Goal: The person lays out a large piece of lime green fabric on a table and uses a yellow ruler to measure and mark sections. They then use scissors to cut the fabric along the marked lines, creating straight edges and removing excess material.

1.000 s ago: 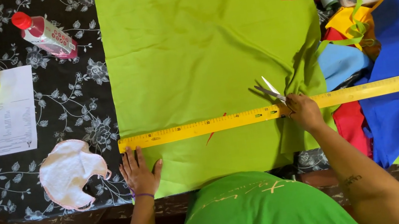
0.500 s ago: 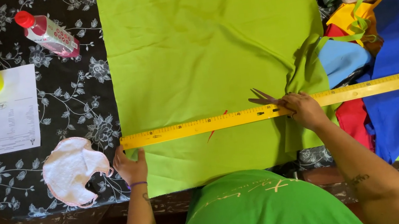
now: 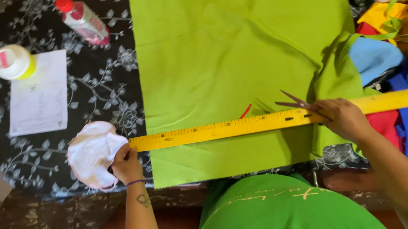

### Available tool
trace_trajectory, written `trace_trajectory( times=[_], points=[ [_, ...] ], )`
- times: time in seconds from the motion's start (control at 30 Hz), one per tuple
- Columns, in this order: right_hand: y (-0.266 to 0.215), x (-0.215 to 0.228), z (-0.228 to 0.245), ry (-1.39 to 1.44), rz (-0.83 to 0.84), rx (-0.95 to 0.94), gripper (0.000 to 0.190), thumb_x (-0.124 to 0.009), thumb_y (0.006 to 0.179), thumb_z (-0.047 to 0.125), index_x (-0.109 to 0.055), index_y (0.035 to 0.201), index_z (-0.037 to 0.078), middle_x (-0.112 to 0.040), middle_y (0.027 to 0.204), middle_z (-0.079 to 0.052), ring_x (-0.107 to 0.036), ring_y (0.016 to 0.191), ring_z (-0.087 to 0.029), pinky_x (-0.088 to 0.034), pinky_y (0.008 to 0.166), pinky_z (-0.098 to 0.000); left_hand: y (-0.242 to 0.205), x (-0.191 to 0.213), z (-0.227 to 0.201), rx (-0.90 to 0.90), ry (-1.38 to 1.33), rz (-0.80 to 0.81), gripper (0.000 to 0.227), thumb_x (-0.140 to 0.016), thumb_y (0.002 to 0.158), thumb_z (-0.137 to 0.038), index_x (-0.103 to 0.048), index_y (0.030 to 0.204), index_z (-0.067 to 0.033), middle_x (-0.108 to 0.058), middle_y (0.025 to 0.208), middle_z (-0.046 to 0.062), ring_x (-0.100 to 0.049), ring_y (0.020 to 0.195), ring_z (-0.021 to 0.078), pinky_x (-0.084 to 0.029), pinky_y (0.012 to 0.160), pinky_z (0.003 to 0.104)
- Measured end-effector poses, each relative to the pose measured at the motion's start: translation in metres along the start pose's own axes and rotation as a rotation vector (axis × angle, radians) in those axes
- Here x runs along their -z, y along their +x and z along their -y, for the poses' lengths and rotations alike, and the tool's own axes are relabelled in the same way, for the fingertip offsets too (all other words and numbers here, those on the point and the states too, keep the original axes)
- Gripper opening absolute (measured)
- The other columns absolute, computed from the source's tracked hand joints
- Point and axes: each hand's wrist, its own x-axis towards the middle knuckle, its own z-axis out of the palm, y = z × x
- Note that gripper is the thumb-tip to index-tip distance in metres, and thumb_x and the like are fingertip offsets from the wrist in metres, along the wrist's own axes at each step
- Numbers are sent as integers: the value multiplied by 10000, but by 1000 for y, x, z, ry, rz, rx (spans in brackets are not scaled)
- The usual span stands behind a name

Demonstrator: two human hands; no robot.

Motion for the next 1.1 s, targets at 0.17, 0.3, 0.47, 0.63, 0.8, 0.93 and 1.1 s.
trace_trajectory(
  times=[0.17, 0.3, 0.47, 0.63, 0.8, 0.93, 1.1],
  points=[
    [-34, -22, 23, 75, 69, 153, 534, -793, 741, 169, -695, 1265, 153, -803, 1067, -112, -773, 981, -391, -623, 908, -511, -12, 39, 31, 39, 7, -36, 299, -855, 966, -178, -811, 1252, -100, -790, 1125, 141, -744, 1111, 326, -591, 1000, 440],
    [-48, -26, 16, 66, 66, 46, 530, -801, 733, 120, -731, 1256, 176, -839, 1066, -71, -802, 965, -348, -629, 890, -468, -45, 34, 39, 139, 31, 24, 275, -874, 885, -176, -856, 1158, -205, -828, 1071, 14, -759, 1034, 206, -606, 975, 353],
    [-58, -24, 11, 62, 112, -27, 335, -804, 891, 221, -767, 1221, 178, -855, 1116, -51, -816, 919, -331, -635, 788, -479, -80, 22, 26, 232, 26, 62, 267, -853, 876, -137, -871, 1139, -181, -844, 1072, -27, -787, 1023, 152, -649, 961, 320],
    [-68, -34, 1, 29, 123, -78, 394, -821, 867, 176, -754, 1254, 208, -846, 1175, -9, -802, 1013, -331, -626, 858, -501, -97, 20, 13, 304, 64, 92, 245, -822, 905, -153, -875, 1137, -211, -841, 1102, -33, -790, 1027, 187, -673, 943, 347],
    [-73, -50, -10, 16, 117, -71, 516, -796, 783, 74, -736, 1278, 206, -825, 1231, -29, -764, 1072, -377, -580, 936, -510, -102, 17, 11, 289, 59, 41, 249, -839, 890, -138, -874, 1130, -196, -839, 1113, -29, -796, 1050, 188, -670, 957, 344],
    [-72, -56, -13, -20, 117, -74, 661, -797, 713, 8, -716, 1349, 169, -810, 1263, -80, -752, 1080, -408, -592, 952, -529, -99, 13, 9, 321, 67, 7, 252, -813, 903, -101, -874, 1126, -201, -838, 1118, -31, -798, 1020, 182, -679, 927, 333],
    [-72, -89, -42, -56, 125, -27, 591, -809, 746, 151, -697, 1315, 262, -802, 1216, 19, -758, 1109, -299, -559, 1040, -445, -88, -7, 46, 149, 312, -37, 281, -868, 845, -297, -870, 1121, -244, -837, 1101, -3, -790, 1037, 269, -649, 953, 414]
  ],
)
